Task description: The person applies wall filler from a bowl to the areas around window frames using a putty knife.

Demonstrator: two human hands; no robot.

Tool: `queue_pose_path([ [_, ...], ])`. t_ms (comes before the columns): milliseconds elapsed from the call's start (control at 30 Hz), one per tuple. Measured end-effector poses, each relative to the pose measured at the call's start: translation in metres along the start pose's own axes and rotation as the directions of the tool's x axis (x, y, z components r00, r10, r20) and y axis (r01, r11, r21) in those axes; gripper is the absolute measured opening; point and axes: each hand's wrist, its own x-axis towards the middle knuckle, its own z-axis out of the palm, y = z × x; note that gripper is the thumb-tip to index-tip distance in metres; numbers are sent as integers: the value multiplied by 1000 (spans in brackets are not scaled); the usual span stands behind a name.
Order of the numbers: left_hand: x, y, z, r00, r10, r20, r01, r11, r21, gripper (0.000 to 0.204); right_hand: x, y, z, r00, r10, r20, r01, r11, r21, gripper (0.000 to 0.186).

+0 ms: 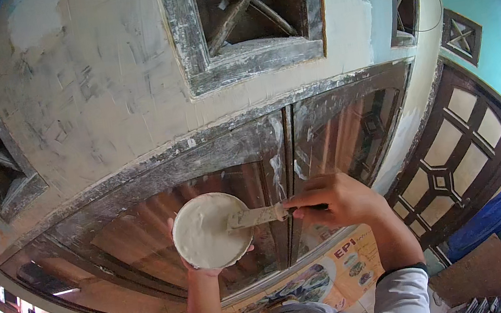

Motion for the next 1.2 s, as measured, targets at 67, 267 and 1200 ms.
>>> queue_pose_path([
  [67,-2,3,1,999,-28,22,28,1000,13,93,-1,-2,-1,996,90,-14,-87,988,128,19],
  [267,-1,4,20,993,-77,86,75,997,29,96,-17,6,-3,851,443,281,-523,756,393,47],
  [1200,74,-23,63,928,-234,291,235,971,33,107,-24,15,-1,917,97,-387,-162,977,-139,53],
])
